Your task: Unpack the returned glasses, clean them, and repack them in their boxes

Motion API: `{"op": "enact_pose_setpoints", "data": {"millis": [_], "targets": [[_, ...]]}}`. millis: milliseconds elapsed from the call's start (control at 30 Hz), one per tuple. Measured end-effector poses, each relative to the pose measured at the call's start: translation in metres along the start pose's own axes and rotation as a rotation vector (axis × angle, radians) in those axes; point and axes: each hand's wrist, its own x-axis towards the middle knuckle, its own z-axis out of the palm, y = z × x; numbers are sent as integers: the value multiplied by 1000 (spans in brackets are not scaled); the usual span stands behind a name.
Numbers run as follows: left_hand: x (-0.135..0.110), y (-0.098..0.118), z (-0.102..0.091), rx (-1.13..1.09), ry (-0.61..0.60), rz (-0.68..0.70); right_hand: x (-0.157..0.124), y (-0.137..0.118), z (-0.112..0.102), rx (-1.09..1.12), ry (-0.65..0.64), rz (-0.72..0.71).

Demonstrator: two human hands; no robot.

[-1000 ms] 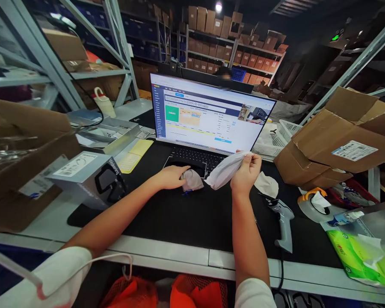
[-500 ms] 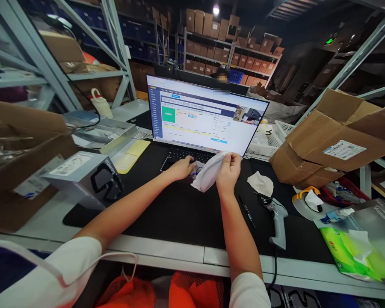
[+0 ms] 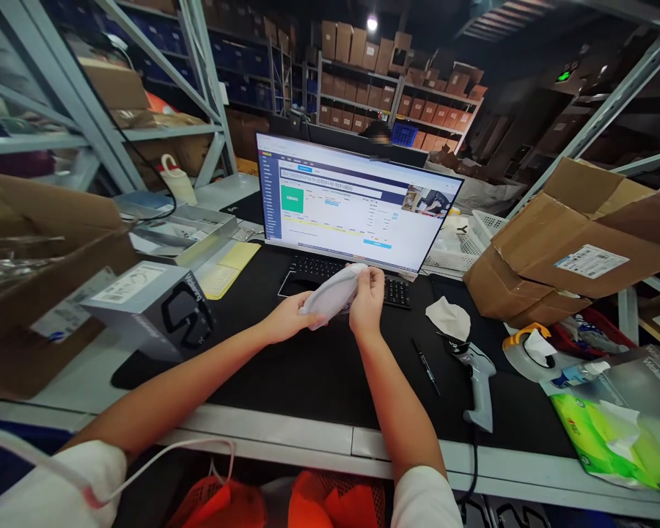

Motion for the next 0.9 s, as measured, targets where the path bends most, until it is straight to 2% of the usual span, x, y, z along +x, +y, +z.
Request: {"op": "enact_pose_setpoints", "data": {"millis": [67,133,233,300,433,600,767,833,900], "targets": [[-4,-11,-11,-128,-23,-80,4,-2,-5,23,-125,32],[-10,-20,-22,-163,-35,-126,11,-5,-13,-4,-259,22],[-22,-29,-33,-105,1,-137,17,-9,-22,-193,-465,-22],[-29,-34,-36,-12,43,-98,17,-9,-24,-343,-536,-59],[-35,-42,-40,131,68,-3,13,-11,-21,-444,-573,-108],[-33,-48,-43,187,75,40,11,-16,-23,-485,-686,-67],[-33,-44,-39,99,93,-58,7,-13,-22,-519,-667,-17],[-33,-41,-35,65,102,-72,4,-13,-20,-559,-638,-78],[-33,-38,-32,12,117,-87,2,-15,-18,-591,-544,-193]]}}
